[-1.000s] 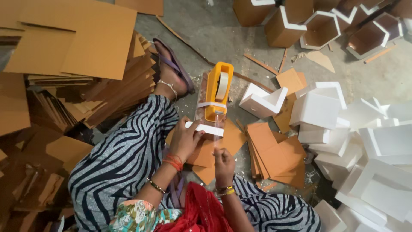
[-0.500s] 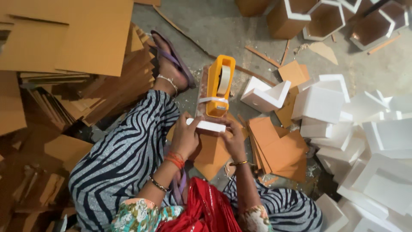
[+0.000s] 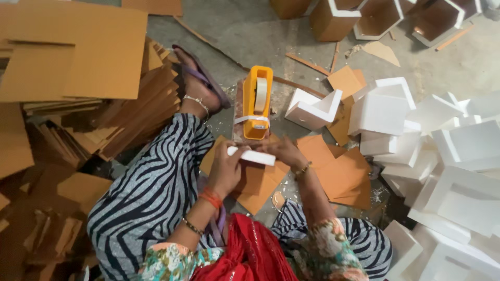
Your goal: The person sits on the floor and assembles small cardboard boxes by hand. They pick up flat cardboard pieces and white foam inserts, fold the cardboard, and secure the foam into the corners using a tape dispenser. The process is repeated for multiple units, with finished boxes placed to the side.
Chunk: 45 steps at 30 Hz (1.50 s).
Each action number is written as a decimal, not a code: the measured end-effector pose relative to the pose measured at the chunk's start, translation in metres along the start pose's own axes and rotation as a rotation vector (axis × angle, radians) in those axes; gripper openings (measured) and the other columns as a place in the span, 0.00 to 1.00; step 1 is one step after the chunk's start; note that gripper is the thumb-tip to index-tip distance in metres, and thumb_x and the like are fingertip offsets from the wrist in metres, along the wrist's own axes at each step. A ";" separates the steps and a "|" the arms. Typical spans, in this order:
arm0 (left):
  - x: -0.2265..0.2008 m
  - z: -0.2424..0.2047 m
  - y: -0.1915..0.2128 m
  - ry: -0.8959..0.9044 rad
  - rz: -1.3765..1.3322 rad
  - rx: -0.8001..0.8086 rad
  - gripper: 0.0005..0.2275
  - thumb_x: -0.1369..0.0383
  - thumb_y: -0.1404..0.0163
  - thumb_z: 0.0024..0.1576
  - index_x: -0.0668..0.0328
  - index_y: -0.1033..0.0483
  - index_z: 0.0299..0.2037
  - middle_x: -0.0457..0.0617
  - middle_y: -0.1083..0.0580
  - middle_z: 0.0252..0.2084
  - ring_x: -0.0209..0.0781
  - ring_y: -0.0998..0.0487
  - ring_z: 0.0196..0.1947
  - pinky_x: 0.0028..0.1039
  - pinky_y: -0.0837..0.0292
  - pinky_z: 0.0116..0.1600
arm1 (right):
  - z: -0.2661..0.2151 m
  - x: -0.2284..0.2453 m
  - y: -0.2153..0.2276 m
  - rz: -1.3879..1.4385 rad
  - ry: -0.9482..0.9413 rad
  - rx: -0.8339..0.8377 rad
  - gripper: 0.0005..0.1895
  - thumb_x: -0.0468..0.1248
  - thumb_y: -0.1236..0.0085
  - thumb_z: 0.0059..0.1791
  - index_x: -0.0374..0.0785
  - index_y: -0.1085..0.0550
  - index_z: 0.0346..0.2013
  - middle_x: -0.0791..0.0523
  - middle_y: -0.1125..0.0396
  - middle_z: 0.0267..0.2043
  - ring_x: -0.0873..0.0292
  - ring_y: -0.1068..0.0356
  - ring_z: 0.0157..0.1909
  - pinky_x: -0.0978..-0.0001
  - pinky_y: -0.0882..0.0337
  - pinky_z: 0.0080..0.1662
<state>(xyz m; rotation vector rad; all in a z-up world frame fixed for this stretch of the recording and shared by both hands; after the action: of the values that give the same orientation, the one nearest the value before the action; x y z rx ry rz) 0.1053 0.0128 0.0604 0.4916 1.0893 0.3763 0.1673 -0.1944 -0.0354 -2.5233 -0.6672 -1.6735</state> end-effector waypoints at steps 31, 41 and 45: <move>-0.007 0.024 0.000 -0.005 0.113 0.174 0.22 0.63 0.40 0.50 0.55 0.24 0.56 0.50 0.23 0.49 0.51 0.26 0.50 0.41 0.35 0.57 | -0.037 0.040 -0.058 0.268 0.518 -0.033 0.23 0.33 0.32 0.44 0.39 0.33 0.50 0.52 0.30 0.49 0.55 0.27 0.52 0.63 0.23 0.50; -0.013 0.012 0.000 -0.065 0.155 0.098 0.16 0.63 0.42 0.53 0.49 0.19 0.52 0.44 0.22 0.48 0.48 0.26 0.50 0.41 0.35 0.58 | 0.048 0.070 0.034 -0.254 0.245 -0.503 0.20 0.52 0.44 0.53 0.37 0.23 0.34 0.61 0.28 0.26 0.66 0.29 0.30 0.73 0.31 0.34; -0.014 0.014 0.002 -0.057 0.123 0.103 0.15 0.63 0.42 0.52 0.49 0.19 0.50 0.43 0.21 0.49 0.48 0.26 0.50 0.41 0.35 0.57 | 0.020 0.089 0.028 -0.270 0.187 -0.585 0.20 0.50 0.40 0.49 0.34 0.26 0.27 0.58 0.34 0.20 0.65 0.34 0.24 0.70 0.34 0.30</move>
<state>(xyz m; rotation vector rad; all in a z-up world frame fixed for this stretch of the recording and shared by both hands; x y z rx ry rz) 0.1124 0.0041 0.0772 0.6590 1.0298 0.4130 0.2239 -0.1855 0.0410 -2.6579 -0.5882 -2.4766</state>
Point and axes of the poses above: each hand's wrist, its own z-axis towards the middle knuckle, its own y-axis out of the back of the hand, x = y × z, the point moved 9 cm from there along z, towards the middle knuckle
